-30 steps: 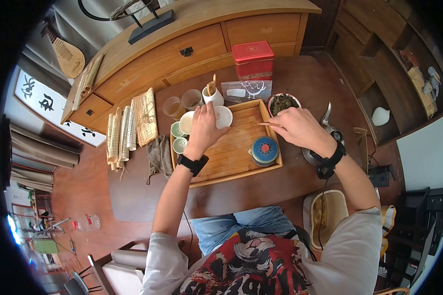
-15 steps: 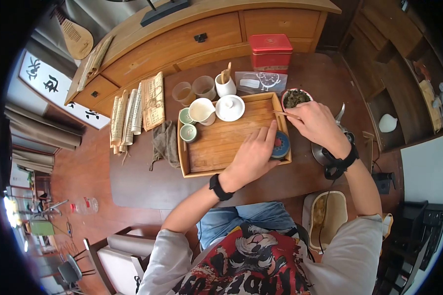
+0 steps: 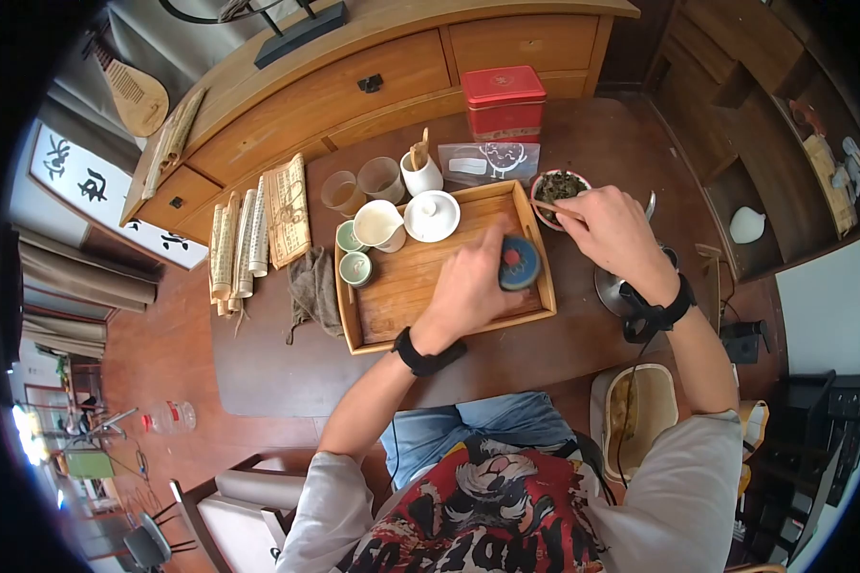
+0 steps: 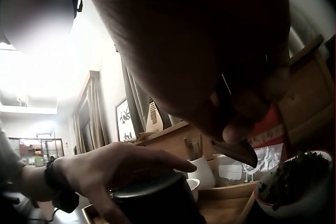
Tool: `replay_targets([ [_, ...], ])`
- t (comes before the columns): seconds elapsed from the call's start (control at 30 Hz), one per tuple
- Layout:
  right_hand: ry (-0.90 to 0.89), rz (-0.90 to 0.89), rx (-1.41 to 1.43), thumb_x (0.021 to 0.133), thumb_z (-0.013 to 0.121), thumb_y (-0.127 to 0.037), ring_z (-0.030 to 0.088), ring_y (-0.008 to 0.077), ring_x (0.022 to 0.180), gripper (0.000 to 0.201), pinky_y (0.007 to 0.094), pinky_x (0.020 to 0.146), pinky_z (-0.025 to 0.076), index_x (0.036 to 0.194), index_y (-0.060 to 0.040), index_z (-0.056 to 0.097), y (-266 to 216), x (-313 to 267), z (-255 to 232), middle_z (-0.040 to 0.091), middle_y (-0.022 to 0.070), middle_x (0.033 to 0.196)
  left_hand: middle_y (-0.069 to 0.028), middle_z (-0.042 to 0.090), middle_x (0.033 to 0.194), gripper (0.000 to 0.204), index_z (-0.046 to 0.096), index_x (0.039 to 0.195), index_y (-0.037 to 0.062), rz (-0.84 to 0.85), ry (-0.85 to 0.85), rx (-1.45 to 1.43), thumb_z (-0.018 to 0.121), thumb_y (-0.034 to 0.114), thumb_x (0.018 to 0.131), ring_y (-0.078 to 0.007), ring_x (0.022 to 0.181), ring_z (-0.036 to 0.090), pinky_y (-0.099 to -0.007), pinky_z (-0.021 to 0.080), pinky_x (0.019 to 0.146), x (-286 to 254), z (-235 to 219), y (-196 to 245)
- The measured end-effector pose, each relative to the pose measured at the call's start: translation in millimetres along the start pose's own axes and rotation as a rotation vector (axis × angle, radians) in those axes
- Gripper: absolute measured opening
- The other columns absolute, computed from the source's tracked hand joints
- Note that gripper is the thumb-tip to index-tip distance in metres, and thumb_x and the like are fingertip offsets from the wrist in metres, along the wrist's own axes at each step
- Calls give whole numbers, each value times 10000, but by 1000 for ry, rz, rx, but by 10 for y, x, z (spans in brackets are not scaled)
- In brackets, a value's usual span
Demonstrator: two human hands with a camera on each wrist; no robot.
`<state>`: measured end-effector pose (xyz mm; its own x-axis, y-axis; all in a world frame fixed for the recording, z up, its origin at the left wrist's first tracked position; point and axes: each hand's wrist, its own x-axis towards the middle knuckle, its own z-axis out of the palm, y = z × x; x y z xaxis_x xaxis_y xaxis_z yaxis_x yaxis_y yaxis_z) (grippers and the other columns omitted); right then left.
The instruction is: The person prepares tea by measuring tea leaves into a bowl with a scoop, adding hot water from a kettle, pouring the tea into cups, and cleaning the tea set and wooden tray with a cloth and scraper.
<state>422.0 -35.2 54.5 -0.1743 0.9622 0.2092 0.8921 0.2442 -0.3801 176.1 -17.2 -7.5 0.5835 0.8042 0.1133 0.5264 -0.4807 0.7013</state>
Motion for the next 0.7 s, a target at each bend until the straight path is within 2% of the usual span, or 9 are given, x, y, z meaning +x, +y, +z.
replay_targets([
  [0.07,19,28,-10,991,731,-161,731,447,847,158,530,769,594,1052,-61,838,-17,-6,-44,763,216,899,-235,758,1190,978,505,1519,-31,49,119,12,983,176,691,-452,1092,751,-509,623,919,138,-60,-63],
  [0.17,38,69,-22,988,734,-155,736,445,848,156,531,771,595,1048,-59,841,-38,-23,-83,767,218,902,-241,753,1236,991,506,1530,-62,-1,137,25,984,173,695,-434,1130,750,-482,622,954,383,-201,-93],
  [0.2,39,82,-19,986,736,-154,736,446,848,156,532,772,595,1048,-58,842,-43,-29,-95,766,221,903,-245,754,1254,1023,491,1547,-87,58,199,75,988,174,692,-430,1155,747,-478,621,976,480,-171,-186],
  [0.3,45,71,-18,984,738,-152,735,443,841,156,534,771,594,1049,-60,846,-39,-73,-101,764,225,896,-244,760,1248,1014,500,1540,-88,-6,150,97,991,180,693,-423,1157,749,-478,622,986,660,-216,-265],
  [0.37,22,95,-27,983,740,-152,735,442,841,156,532,771,594,1052,-62,848,-39,-97,-136,767,222,899,-235,773,1225,1000,509,1528,-89,22,163,122,990,179,693,-412,1144,758,-477,623,985,717,-195,-268],
  [0.43,41,61,-12,980,745,-153,734,439,833,150,531,764,590,1040,-57,843,-40,-145,-102,762,215,880,-219,779,1225,982,518,1517,-82,-56,114,112,991,182,697,-398,1147,759,-472,623,990,812,-192,-344],
  [0.57,27,37,-13,978,751,-159,732,435,824,144,530,755,584,1022,-51,835,-137,-204,-129,757,205,867,-205,787,1208,966,524,1509,-75,-65,143,127,990,187,704,-401,1140,760,-471,626,988,888,-95,-461],
  [0.63,-58,39,-5,992,730,-143,715,424,829,194,502,728,553,1134,-62,836,-200,-243,-142,745,189,914,-204,788,1203,968,515,1515,-70,-87,155,157,989,189,712,-403,1136,760,-472,628,990,916,-61,-500],
  [0.7,-59,38,-5,986,738,-147,721,422,843,182,500,733,560,1111,-54,833,-303,-274,-116,748,184,911,-206,789,1197,968,511,1514,-71,-84,157,150,988,186,712,-405,1131,761,-474,629,987,932,-44,-539],
])
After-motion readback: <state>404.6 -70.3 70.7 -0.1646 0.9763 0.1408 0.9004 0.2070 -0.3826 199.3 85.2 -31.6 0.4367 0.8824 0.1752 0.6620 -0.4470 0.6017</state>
